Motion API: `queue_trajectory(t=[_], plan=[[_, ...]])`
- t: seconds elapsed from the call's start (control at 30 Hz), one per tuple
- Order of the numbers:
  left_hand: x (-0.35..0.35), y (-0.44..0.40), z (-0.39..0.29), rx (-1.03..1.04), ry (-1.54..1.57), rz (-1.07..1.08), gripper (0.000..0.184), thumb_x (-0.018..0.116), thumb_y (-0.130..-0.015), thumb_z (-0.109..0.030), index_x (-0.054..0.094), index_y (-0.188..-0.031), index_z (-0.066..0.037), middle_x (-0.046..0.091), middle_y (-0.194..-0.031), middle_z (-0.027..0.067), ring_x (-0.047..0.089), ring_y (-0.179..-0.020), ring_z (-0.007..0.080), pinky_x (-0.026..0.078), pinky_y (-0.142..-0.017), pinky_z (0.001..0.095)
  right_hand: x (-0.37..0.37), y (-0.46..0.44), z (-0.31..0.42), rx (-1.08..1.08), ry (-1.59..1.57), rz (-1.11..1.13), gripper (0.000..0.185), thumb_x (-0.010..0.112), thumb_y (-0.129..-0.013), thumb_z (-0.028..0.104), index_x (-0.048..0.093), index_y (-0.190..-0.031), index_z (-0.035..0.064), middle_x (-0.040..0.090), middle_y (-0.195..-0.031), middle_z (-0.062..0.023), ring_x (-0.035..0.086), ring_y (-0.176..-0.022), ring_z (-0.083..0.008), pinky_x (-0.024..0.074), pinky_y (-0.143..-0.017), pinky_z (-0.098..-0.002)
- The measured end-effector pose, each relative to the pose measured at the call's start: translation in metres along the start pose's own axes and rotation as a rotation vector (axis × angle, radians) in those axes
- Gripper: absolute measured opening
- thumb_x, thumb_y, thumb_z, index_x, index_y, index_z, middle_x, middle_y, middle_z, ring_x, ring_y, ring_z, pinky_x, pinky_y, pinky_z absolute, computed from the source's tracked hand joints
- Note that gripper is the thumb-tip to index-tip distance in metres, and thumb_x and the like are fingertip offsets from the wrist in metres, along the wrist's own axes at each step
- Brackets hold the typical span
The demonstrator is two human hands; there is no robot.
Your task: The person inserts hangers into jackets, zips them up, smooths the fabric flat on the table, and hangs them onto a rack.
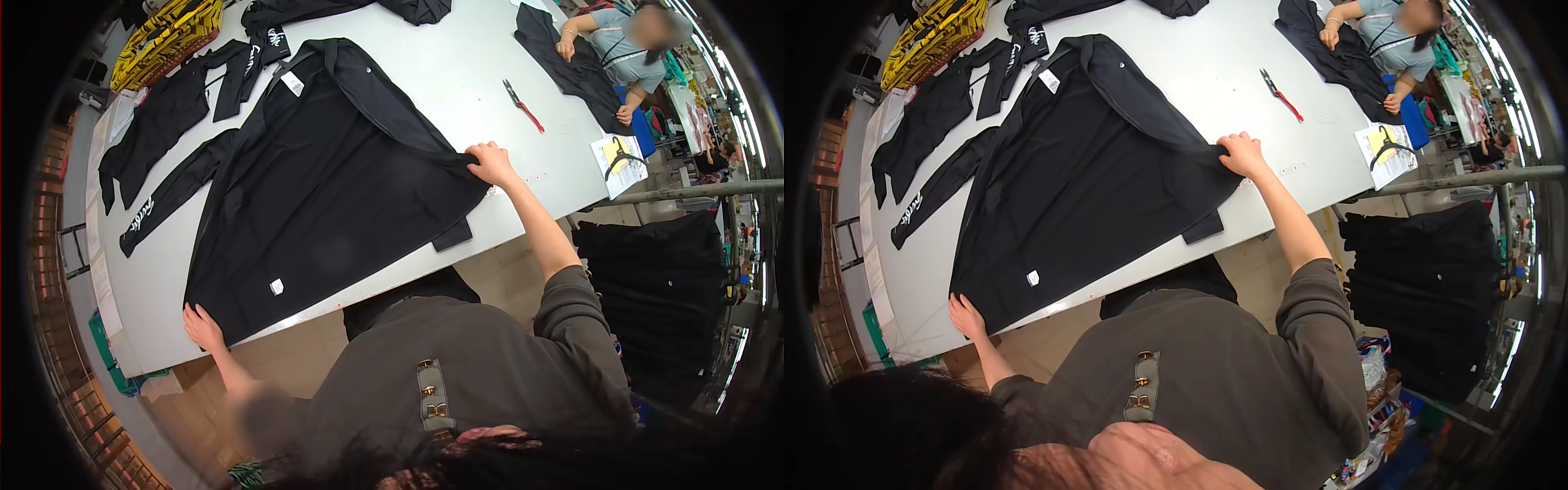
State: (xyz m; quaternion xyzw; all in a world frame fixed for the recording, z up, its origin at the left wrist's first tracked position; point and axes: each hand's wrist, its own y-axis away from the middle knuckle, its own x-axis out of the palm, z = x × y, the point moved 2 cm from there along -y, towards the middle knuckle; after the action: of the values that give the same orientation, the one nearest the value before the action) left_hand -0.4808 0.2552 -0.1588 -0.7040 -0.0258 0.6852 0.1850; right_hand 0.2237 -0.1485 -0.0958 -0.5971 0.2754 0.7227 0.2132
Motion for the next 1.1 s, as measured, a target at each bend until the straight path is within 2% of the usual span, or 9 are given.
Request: queue_trajectory(t=[0.03,0.07,0.27,0.47,0.57,0.73,0.83,0.97,1.1], plan=[[-0.001,0.003,0.004,-0.011,0.004,0.019,0.048,0.041,-0.106,-0.041,0.055,-0.138,-0.009,0.055,-0.139,0.0154,0.054,-0.119,0.0383,0.043,-0.102,0.0459,-0.002,-0.005,-0.001,0.043,0.079,0.133,0.024,0.070,-0.082,0.026,0.071,-0.103,0.0126,0.070,-0.106,-0.0067,0.056,-0.115,-0.0280,0.0446,-0.094,-0.0465],[-0.004,0.008,0.008,-0.013,0.001,0.016,0.048,0.041,-0.106,-0.041,0.055,-0.137,-0.008,0.056,-0.138,0.0154,0.054,-0.119,0.0384,0.043,-0.101,0.0460,0.001,-0.006,-0.014,0.011,0.085,0.099,0.019,0.071,-0.081,0.026,0.072,-0.092,0.0102,0.071,-0.096,-0.0079,0.061,-0.098,-0.0298,0.0478,-0.083,-0.0425],[-0.013,0.034,0.035,-0.048,-0.075,0.016,0.045,0.043,-0.105,-0.038,0.056,-0.135,-0.006,0.058,-0.134,0.0158,0.056,-0.117,0.0380,0.045,-0.099,0.0461,0.003,0.016,-0.127,0.390,-0.554,0.289,0.024,0.071,-0.084,0.025,0.074,-0.088,0.0019,0.069,-0.083,-0.0063,0.061,-0.076,-0.0209,0.0482,-0.068,-0.0361],[-0.005,0.015,0.011,-0.017,-0.063,-0.087,0.040,0.049,-0.103,-0.031,0.061,-0.128,-0.002,0.062,-0.127,0.0182,0.058,-0.116,0.0370,0.047,-0.098,0.0455,0.009,0.048,-0.169,0.562,-0.796,0.149,0.035,0.068,-0.088,0.030,0.075,-0.106,0.0014,0.072,-0.100,-0.0093,0.063,-0.093,-0.0208,0.0487,-0.085,-0.0347],[-0.021,-0.018,-0.078,0.136,0.139,-0.157,0.039,0.051,-0.103,-0.030,0.065,-0.121,0.001,0.066,-0.118,0.0199,0.061,-0.110,0.0378,0.048,-0.096,0.0450,0.015,0.051,-0.183,0.586,-0.921,0.158,0.040,0.066,-0.091,0.036,0.074,-0.110,0.0015,0.072,-0.104,-0.0083,0.063,-0.096,-0.0194,0.0486,-0.087,-0.0322],[-0.054,-0.053,-0.296,0.391,0.540,-0.017,0.040,0.054,-0.102,-0.029,0.065,-0.082,0.003,0.066,-0.080,0.0199,0.063,-0.075,0.0371,0.047,-0.069,0.0473,0.018,0.047,-0.187,0.528,-1.009,0.238,0.039,0.066,-0.092,0.038,0.075,-0.108,0.0035,0.072,-0.101,-0.0067,0.063,-0.094,-0.0169,0.0490,-0.085,-0.0297],[-0.086,-0.032,-0.448,0.582,0.808,0.033,0.028,0.061,-0.098,-0.026,0.072,-0.107,-0.001,0.072,-0.101,0.0153,0.067,-0.097,0.0330,0.050,-0.090,0.0407,0.018,0.051,-0.175,0.413,-0.893,0.163,0.037,0.067,-0.091,0.037,0.076,-0.104,0.0041,0.073,-0.098,-0.0065,0.064,-0.091,-0.0176,0.0499,-0.082,-0.0315],[-0.109,0.008,-0.618,1.077,0.863,0.129,0.044,0.074,-0.086,-0.028,0.063,-0.122,-0.005,0.065,-0.113,0.0128,0.060,-0.099,0.0336,0.048,-0.088,0.0430,0.022,0.058,-0.166,0.401,-0.618,0.058,0.032,0.070,-0.085,0.038,0.077,-0.092,0.0082,0.072,-0.082,-0.0042,0.064,-0.078,-0.0165,0.0502,-0.074,-0.0330],[-0.092,0.025,-0.712,1.387,0.666,0.216,0.050,0.074,-0.077,-0.017,0.062,-0.126,-0.012,0.059,-0.127,0.0078,0.054,-0.111,0.0304,0.044,-0.093,0.0428,0.023,0.077,-0.175,0.382,-0.933,-0.009,0.026,0.066,-0.088,0.030,0.074,-0.089,0.0056,0.068,-0.074,-0.0070,0.062,-0.070,-0.0187,0.0491,-0.070,-0.0348]])
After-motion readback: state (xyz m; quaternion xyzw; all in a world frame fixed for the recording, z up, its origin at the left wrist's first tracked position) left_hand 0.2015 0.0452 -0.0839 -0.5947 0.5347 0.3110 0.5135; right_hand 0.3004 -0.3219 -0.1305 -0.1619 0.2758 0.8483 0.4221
